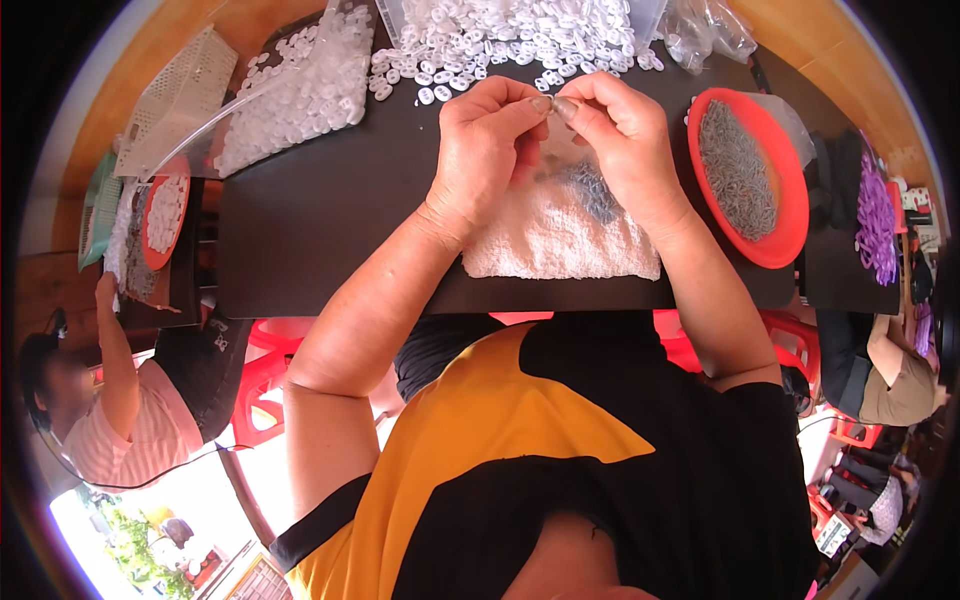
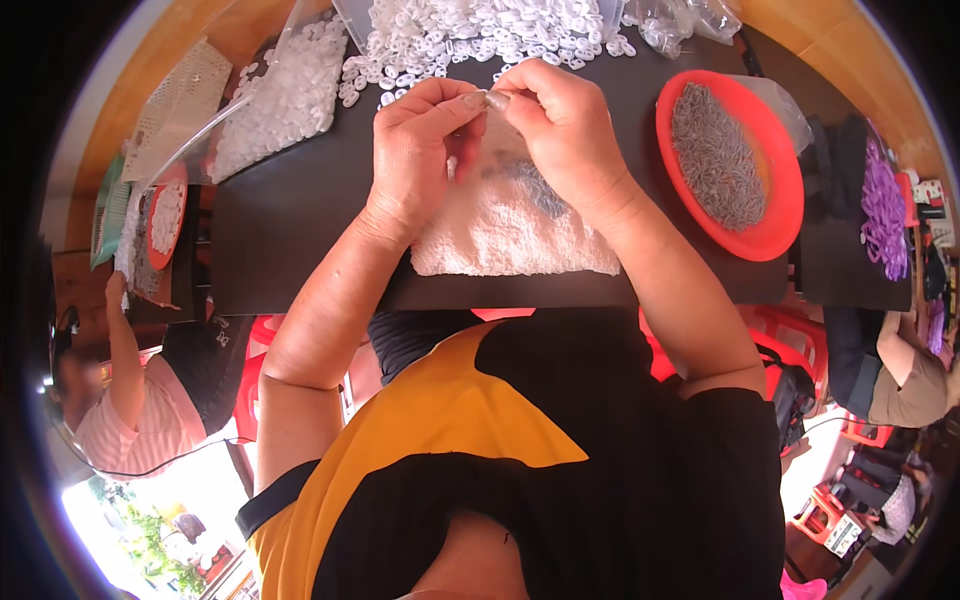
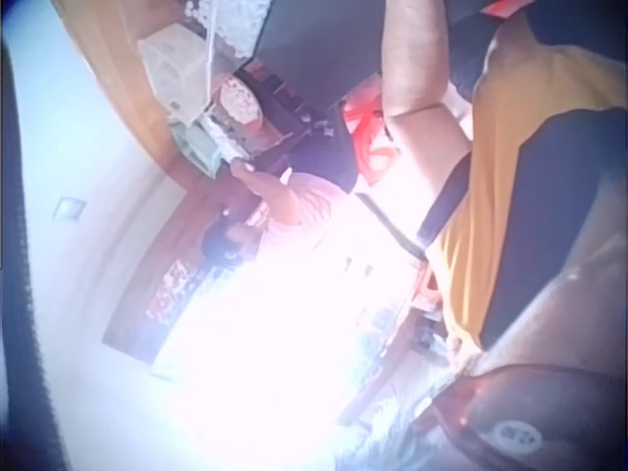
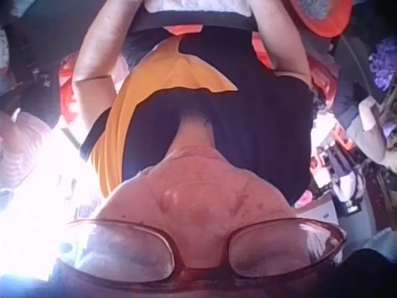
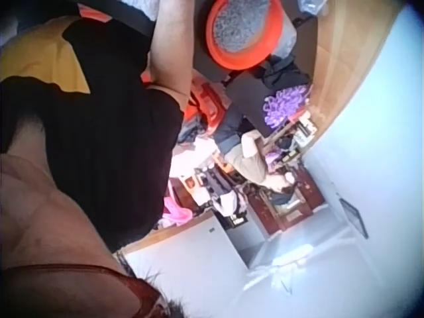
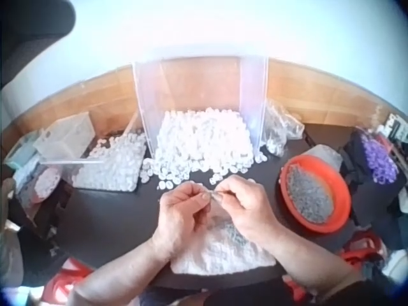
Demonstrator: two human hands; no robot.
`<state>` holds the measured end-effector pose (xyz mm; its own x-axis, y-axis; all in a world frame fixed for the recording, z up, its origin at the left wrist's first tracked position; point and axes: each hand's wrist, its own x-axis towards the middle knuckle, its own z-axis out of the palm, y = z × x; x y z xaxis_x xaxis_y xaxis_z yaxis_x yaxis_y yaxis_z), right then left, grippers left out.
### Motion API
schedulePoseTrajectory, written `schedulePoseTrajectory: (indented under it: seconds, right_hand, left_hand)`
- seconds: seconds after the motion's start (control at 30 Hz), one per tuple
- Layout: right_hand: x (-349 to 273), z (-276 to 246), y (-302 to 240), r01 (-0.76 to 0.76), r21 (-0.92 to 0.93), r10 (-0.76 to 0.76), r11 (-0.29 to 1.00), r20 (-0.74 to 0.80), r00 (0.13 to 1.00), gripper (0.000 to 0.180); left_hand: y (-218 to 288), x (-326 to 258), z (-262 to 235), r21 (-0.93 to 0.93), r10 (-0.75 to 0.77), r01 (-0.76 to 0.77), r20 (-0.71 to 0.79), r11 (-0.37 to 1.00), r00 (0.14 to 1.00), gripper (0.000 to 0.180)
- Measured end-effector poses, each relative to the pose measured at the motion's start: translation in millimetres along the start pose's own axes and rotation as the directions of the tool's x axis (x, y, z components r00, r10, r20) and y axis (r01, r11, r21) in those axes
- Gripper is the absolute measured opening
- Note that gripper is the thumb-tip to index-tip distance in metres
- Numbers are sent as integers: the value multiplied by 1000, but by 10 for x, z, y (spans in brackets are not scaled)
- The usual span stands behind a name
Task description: Assembling small plastic components by inserting metal pins into them at a manufacturing workstation.
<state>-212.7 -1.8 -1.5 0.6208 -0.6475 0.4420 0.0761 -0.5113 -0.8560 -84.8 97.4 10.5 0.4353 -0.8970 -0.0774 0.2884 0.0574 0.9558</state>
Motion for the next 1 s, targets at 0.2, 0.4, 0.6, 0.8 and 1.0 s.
schedulePoseTrajectory:
  seconds: [0.2,0.4,0.6,0.8,1.0]
  right_hand:
    - [73,-133,-65,-151,142,150,978,13,989,10]
    - [93,-197,-90,-138,261,133,955,37,990,18]
    - [82,-171,-187,-192,280,177,941,78,981,21]
    - [83,-169,-177,-181,291,168,939,70,983,20]
    - [76,-154,-185,-173,290,159,941,73,985,19]
  left_hand:
    - [60,5,0,-62,17,-18,-12,998,1000,14]
    - [69,10,2,-70,46,-48,-23,996,999,12]
    - [58,12,-7,-96,40,-43,-39,994,998,13]
    - [60,8,7,-117,42,-45,-34,992,999,12]
    - [30,7,11,-97,69,-71,-18,993,997,12]
